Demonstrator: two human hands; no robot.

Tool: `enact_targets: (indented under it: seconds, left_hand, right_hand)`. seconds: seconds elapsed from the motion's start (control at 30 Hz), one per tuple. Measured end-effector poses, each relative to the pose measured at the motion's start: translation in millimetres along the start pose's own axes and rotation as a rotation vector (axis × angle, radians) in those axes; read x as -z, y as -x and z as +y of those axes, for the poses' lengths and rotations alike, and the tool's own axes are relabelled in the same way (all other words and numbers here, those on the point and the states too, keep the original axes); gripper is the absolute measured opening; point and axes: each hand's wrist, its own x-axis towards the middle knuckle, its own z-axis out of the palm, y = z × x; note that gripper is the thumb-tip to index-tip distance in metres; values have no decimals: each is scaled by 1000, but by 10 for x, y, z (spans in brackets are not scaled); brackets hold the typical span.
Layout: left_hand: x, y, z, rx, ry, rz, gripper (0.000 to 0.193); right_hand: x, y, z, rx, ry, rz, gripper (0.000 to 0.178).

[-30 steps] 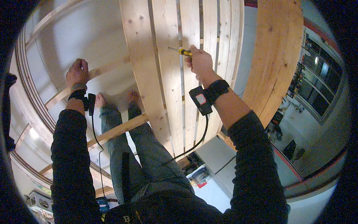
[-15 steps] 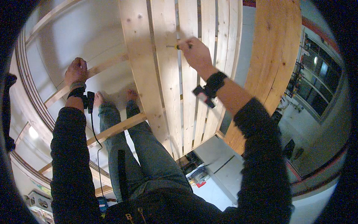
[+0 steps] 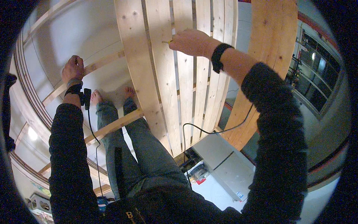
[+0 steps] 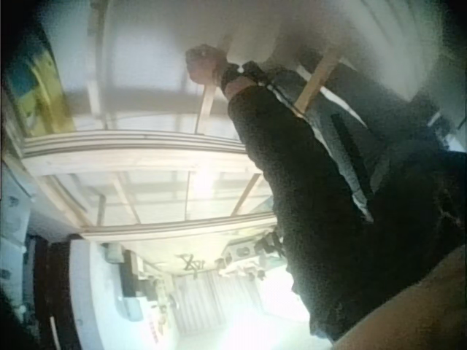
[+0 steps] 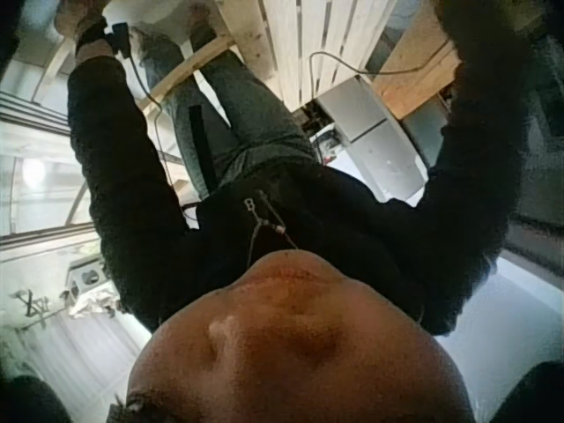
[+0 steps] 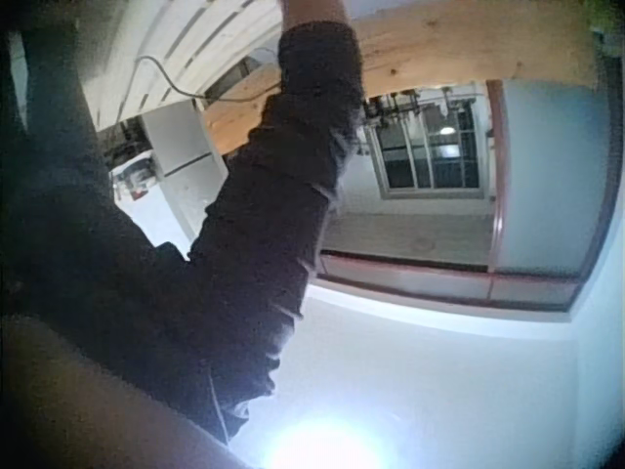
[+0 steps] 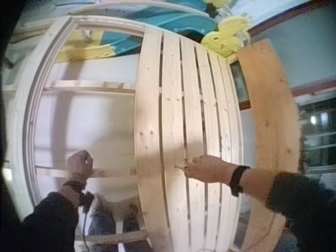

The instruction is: The person assembles a wooden bed frame by hand, positioning slats and using a screwdriver to fasten screws. They repeatedly adjust and align the wooden pieces, occasionally walking around the frame to access different sections.

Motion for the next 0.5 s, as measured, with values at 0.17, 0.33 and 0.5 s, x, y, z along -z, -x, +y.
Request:
enact_targets:
  seconds: [0.17,0.33,0.5]
  left_hand:
    - [19,5,-13,-27,6,32,20]
    - [11,9,-7,-15,1,5,20]
    - [31,13,-1,-17,17,5,20]
  right_hand:
    - [-236,42,-303,-1154,-1627,382,29]
    - [-435,29,-297,-1223,-2786,308,17]
    - [-267,71,-142,-585,-715,229,14]
